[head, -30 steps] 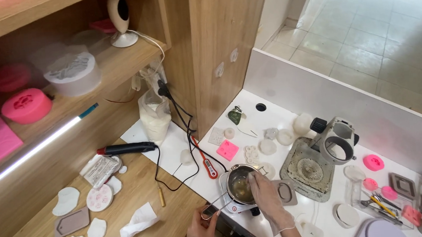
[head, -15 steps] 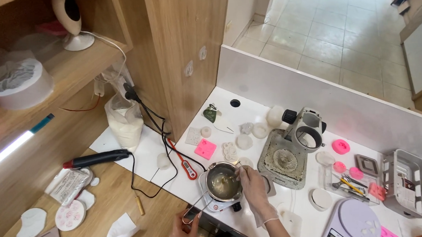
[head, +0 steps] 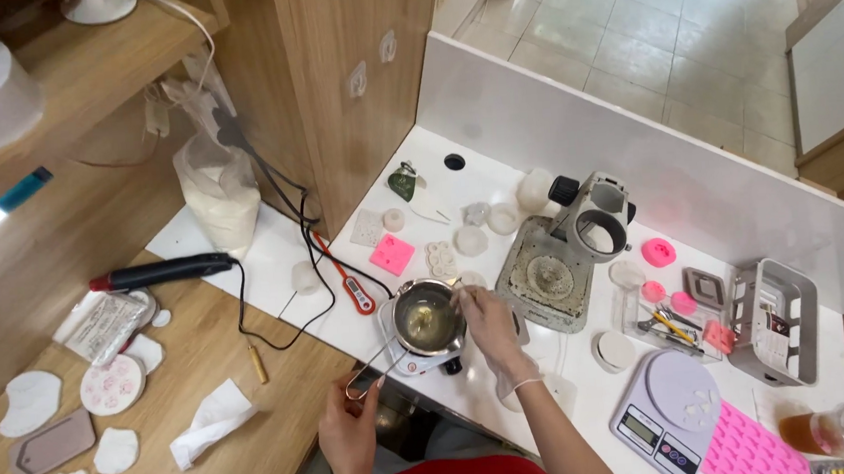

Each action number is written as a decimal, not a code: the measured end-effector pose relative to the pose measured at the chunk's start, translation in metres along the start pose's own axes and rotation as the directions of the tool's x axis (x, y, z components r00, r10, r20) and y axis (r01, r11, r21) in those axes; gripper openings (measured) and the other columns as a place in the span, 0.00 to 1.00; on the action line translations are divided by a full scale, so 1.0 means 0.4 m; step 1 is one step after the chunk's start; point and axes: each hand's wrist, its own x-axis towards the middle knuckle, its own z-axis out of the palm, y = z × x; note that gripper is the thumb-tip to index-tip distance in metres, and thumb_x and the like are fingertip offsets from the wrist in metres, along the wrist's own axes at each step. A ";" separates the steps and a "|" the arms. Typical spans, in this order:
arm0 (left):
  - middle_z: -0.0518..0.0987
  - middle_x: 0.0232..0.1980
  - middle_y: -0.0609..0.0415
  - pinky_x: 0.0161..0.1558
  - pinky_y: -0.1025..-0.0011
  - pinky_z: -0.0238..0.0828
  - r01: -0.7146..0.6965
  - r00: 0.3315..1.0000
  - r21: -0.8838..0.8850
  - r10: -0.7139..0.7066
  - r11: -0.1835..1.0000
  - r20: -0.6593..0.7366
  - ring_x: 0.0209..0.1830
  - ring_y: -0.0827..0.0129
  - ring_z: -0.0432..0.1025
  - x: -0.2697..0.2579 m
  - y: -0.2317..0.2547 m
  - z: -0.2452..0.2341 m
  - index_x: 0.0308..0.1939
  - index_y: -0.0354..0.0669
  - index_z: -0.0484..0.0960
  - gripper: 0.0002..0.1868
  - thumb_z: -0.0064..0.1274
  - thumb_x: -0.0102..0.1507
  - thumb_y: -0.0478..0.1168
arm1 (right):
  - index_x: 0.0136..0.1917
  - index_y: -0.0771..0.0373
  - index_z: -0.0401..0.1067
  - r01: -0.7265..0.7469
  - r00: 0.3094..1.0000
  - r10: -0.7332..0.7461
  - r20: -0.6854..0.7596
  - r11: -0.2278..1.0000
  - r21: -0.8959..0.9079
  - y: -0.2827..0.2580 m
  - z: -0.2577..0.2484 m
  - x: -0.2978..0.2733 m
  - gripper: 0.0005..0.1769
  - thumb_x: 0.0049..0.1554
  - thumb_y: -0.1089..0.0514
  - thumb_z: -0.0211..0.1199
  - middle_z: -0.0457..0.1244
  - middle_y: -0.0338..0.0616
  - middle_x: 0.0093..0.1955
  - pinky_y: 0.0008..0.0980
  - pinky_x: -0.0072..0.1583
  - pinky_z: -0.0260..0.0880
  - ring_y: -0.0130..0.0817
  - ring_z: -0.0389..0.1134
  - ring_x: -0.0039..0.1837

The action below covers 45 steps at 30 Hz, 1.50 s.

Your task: Stirring and checking the temperature of melting wax in a pot on a heating element.

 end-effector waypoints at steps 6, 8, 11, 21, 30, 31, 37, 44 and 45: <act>0.75 0.26 0.64 0.24 0.73 0.62 -0.115 0.992 -0.021 0.113 0.993 -0.061 0.19 0.74 0.66 -0.006 -0.008 0.000 0.50 0.47 0.81 0.19 0.65 0.59 0.49 | 0.51 0.61 0.82 -0.011 0.993 0.013 0.120 1.000 -0.019 -0.019 -0.022 -0.018 0.19 0.63 0.49 0.55 0.69 0.45 0.50 0.29 0.49 0.71 0.31 0.69 0.45; 0.78 0.31 0.55 0.28 0.62 0.69 -0.131 0.991 -0.039 0.130 0.991 -0.033 0.27 0.63 0.73 -0.012 -0.009 -0.001 0.54 0.45 0.78 0.19 0.63 0.63 0.47 | 0.55 0.60 0.79 -0.054 0.998 0.054 0.042 0.998 0.011 -0.009 -0.017 -0.012 0.18 0.66 0.49 0.53 0.67 0.43 0.47 0.30 0.45 0.64 0.30 0.63 0.43; 0.80 0.37 0.48 0.33 0.54 0.76 -0.153 0.988 -0.048 0.153 0.987 0.000 0.35 0.54 0.79 -0.020 -0.014 -0.003 0.58 0.44 0.76 0.20 0.61 0.66 0.46 | 0.59 0.60 0.76 -0.063 0.998 0.063 0.003 0.998 0.008 0.007 -0.013 -0.009 0.19 0.69 0.47 0.52 0.66 0.47 0.48 0.36 0.47 0.62 0.38 0.63 0.46; 0.79 0.37 0.52 0.32 0.59 0.77 -0.177 0.984 -0.051 0.177 0.983 -0.002 0.35 0.61 0.78 -0.015 -0.015 -0.007 0.58 0.46 0.76 0.20 0.62 0.67 0.48 | 0.52 0.55 0.82 0.133 0.991 -0.132 0.025 0.987 -0.090 -0.040 -0.033 -0.059 0.15 0.61 0.46 0.61 0.69 0.57 0.48 0.50 0.60 0.68 0.59 0.69 0.57; 0.77 0.37 0.51 0.33 0.57 0.75 -0.159 0.987 -0.072 0.161 0.985 0.016 0.36 0.60 0.77 -0.019 -0.002 -0.016 0.59 0.43 0.76 0.20 0.61 0.67 0.46 | 0.49 0.52 0.82 -0.016 0.998 0.016 -0.062 1.000 0.001 0.042 -0.003 -0.025 0.13 0.63 0.47 0.60 0.67 0.45 0.40 0.39 0.53 0.70 0.40 0.69 0.47; 0.77 0.37 0.51 0.33 0.57 0.75 -0.154 0.988 -0.070 0.155 0.986 0.016 0.36 0.60 0.77 -0.019 -0.004 -0.013 0.59 0.43 0.76 0.20 0.61 0.67 0.46 | 0.49 0.52 0.82 -0.019 0.998 0.019 -0.057 1.000 -0.001 0.046 -0.005 -0.022 0.13 0.63 0.47 0.60 0.67 0.45 0.40 0.39 0.53 0.70 0.40 0.69 0.47; 0.76 0.37 0.51 0.33 0.58 0.75 -0.155 0.987 -0.073 0.157 0.985 0.018 0.35 0.60 0.77 -0.019 0.000 -0.013 0.59 0.43 0.76 0.20 0.62 0.67 0.47 | 0.49 0.53 0.82 0.071 0.997 -0.074 -0.039 0.996 -0.052 0.052 -0.012 -0.021 0.12 0.61 0.47 0.63 0.68 0.53 0.41 0.44 0.51 0.70 0.50 0.71 0.49; 0.75 0.37 0.51 0.33 0.57 0.76 -0.164 0.986 -0.063 0.166 0.984 0.019 0.36 0.60 0.77 -0.017 -0.002 -0.010 0.59 0.45 0.76 0.20 0.62 0.67 0.46 | 0.49 0.54 0.82 0.091 0.994 -0.092 -0.061 0.996 -0.026 0.022 -0.010 -0.024 0.13 0.64 0.51 0.58 0.67 0.47 0.34 0.42 0.50 0.69 0.45 0.69 0.44; 0.76 0.37 0.51 0.33 0.57 0.76 -0.160 0.987 -0.058 0.161 0.986 0.017 0.36 0.59 0.78 -0.020 -0.002 -0.011 0.59 0.45 0.76 0.20 0.62 0.67 0.46 | 0.46 0.51 0.82 0.109 0.993 -0.111 -0.039 0.993 -0.050 0.032 -0.006 -0.018 0.12 0.63 0.49 0.60 0.67 0.46 0.33 0.43 0.49 0.69 0.47 0.71 0.44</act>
